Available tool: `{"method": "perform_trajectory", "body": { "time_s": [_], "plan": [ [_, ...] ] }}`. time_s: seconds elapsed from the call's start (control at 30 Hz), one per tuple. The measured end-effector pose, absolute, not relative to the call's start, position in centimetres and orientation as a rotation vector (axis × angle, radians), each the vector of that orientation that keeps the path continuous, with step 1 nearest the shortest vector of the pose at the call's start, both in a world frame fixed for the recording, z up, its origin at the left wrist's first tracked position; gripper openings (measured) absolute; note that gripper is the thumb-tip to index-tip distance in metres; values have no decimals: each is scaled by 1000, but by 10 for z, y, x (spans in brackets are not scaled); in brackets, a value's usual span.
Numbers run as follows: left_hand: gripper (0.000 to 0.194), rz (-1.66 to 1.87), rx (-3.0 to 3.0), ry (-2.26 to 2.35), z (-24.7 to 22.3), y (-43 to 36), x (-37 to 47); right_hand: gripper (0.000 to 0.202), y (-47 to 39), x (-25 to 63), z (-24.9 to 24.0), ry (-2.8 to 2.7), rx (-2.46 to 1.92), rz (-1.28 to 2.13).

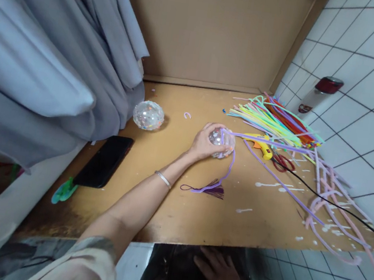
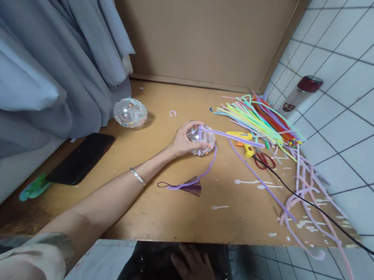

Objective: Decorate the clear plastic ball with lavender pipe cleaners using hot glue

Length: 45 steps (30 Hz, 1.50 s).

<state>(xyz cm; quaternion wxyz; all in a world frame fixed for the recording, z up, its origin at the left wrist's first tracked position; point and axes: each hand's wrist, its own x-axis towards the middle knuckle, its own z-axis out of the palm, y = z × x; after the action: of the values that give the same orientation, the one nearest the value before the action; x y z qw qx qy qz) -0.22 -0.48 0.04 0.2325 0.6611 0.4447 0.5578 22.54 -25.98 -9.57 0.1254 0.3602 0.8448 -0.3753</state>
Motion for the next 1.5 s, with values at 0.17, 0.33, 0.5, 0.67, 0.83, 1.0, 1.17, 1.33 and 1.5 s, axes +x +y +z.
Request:
{"method": "perform_trajectory", "body": {
  "time_s": [0.17, 0.33, 0.5, 0.67, 0.83, 1.0, 1.17, 1.33, 1.5],
  "plan": [
    [53, 1497, 1810, 1270, 3, -7, -2, 73, -253, 229, -110, 2704, 820, -742],
    [53, 1499, 1799, 1272, 4, -8, -2, 21, -259, 224, -145, 3101, 805, -305],
    [53, 1486, 1808, 1256, 5, -6, -3, 18, -251, 223, -119, 3232, 1032, -562],
    [53, 1495, 1775, 1238, -1, -4, -5, 24, -239, 221, -58, 3213, 1136, -619],
    [57, 1552, 1794, 1187, -9, 3, -9, 26, -250, 214, -37, 3208, 1256, -21],
    [64, 1566, 1815, 1136, -10, 6, -10, 26, -260, 222, -31, 2776, 1439, -435],
    [70, 1562, 1765, 1114, -9, 8, -12, 106, -256, 227, -28, 2486, 1387, -920],
    [76, 1538, 1729, 1074, -10, 14, -15, 117, -247, 226, -27, 2336, 1409, -1117],
    [67, 1563, 1765, 1075, -12, 14, -14, 93, -245, 224, -26, 2365, 1397, -1121]
  ]
}}
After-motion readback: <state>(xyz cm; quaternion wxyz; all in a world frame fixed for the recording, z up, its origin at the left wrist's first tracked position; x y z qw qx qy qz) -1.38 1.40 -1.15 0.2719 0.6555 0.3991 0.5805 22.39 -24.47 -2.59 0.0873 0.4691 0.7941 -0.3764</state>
